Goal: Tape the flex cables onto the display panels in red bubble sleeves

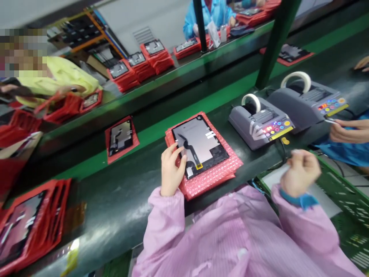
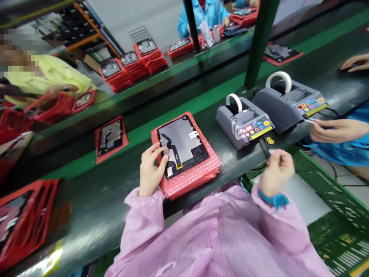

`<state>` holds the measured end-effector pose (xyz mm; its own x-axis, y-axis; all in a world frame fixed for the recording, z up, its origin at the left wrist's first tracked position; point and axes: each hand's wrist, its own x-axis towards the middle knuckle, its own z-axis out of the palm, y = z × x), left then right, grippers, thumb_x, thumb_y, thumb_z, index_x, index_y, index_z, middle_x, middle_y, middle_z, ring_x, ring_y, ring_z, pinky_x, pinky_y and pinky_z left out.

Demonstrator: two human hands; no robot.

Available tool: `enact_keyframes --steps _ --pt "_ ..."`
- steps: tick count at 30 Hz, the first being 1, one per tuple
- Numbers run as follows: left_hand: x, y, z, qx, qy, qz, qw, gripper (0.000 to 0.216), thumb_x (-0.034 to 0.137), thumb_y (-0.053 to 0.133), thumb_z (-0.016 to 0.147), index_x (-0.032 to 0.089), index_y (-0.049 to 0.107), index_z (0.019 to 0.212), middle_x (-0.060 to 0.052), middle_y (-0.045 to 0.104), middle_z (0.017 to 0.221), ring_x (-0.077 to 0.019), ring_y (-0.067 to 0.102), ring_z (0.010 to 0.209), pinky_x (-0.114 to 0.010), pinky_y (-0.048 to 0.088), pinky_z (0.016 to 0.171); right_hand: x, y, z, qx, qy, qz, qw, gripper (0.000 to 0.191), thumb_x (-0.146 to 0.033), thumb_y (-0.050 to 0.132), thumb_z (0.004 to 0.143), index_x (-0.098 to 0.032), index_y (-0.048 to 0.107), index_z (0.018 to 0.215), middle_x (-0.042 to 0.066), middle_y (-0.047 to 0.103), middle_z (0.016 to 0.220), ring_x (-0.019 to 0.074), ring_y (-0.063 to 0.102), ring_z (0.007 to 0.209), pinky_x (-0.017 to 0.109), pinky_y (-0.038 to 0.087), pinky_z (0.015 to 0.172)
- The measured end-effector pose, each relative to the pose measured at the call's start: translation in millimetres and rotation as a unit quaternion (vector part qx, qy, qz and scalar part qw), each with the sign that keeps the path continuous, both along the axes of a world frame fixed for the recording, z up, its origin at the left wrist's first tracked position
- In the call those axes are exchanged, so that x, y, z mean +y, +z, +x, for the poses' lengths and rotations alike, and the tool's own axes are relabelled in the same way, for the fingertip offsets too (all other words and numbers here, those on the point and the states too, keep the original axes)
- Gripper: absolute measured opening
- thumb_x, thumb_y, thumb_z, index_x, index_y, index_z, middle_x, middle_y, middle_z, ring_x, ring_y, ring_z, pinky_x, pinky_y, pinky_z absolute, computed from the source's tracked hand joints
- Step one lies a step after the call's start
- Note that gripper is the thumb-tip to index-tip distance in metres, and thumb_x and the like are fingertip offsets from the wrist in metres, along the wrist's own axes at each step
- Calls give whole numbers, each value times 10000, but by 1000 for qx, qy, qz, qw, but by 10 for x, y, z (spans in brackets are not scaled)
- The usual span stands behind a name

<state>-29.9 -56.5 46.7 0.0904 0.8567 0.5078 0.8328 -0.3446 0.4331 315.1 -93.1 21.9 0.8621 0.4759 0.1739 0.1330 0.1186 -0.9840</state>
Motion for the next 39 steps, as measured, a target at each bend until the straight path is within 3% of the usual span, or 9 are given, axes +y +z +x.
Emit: enact_keyframes --steps 4,10,18,21,23,28,31,37,39 --pt "280 13 -142 20 -120 -25 992 306 288 460 1000 200 645 1227 -96 631 1354 -233 533 1304 -478 395 1126 -238 811 -176 -84 189 -4 978 131 -380 647 875 -303 645 768 29 583 909 188 527 732 389 434 715" --pt "606 48 -313 47 -237 -78 967 333 311 464 990 201 679 1218 -83 625 1377 -241 516 1343 -481 383 1112 452 1736 -662 -217 581 -99 778 144 -393 704 843 -258 701 894 22 694 880 159 631 751 302 488 669" --pt "730 -5 -401 -7 -238 -92 967 372 408 456 1003 249 691 1243 -53 693 1272 -256 521 1234 -488 346 1078 1871 1824 -1800 -466 767 -251 362 151 -302 752 777 -160 722 738 -34 678 742 110 603 762 230 429 689" --pt "770 -24 -368 -23 -199 -95 975 311 394 550 958 253 729 1170 -42 740 1139 -256 525 1148 -489 340 1061 2068 1737 -2076 -485 773 -307 271 167 -262 704 779 -123 709 686 -86 658 652 34 557 677 194 376 644" --pt "775 -23 -346 -21 -186 -101 977 263 365 614 912 272 750 1117 -25 745 1100 -263 510 1150 -504 315 1074 2172 1614 -2193 -448 764 -346 310 349 -315 542 861 -88 651 619 -104 654 637 -7 529 653 183 363 637" --pt "727 -56 -312 -57 -148 -93 983 225 332 672 842 271 761 1040 -31 675 1213 -287 475 1192 -549 306 1090 2517 1108 -2312 -273 669 -327 609 566 -323 185 909 -83 452 472 -98 685 683 -51 549 708 129 381 655" --pt "697 -100 -295 -79 -132 -98 983 240 329 668 829 230 714 1042 -70 590 1302 -298 441 1262 -548 313 1123 2569 997 -2350 -261 644 -305 651 516 -288 257 911 -103 462 474 -116 679 652 -60 559 698 97 393 657" --pt "668 -146 -281 -146 -121 -73 979 473 351 675 826 221 459 1226 -113 514 1314 -290 449 1286 -491 355 1127 2309 1302 -2475 -467 777 -351 234 71 -67 658 703 -90 668 637 -143 625 553 -44 514 559 84 325 542" --pt "664 -154 -280 -157 -119 -61 979 551 355 686 821 234 387 1267 -116 497 1323 -293 444 1299 -480 358 1127 2280 1314 -2513 -509 791 -301 158 39 -68 714 678 -103 707 694 -150 611 540 -38 488 530 97 296 518"
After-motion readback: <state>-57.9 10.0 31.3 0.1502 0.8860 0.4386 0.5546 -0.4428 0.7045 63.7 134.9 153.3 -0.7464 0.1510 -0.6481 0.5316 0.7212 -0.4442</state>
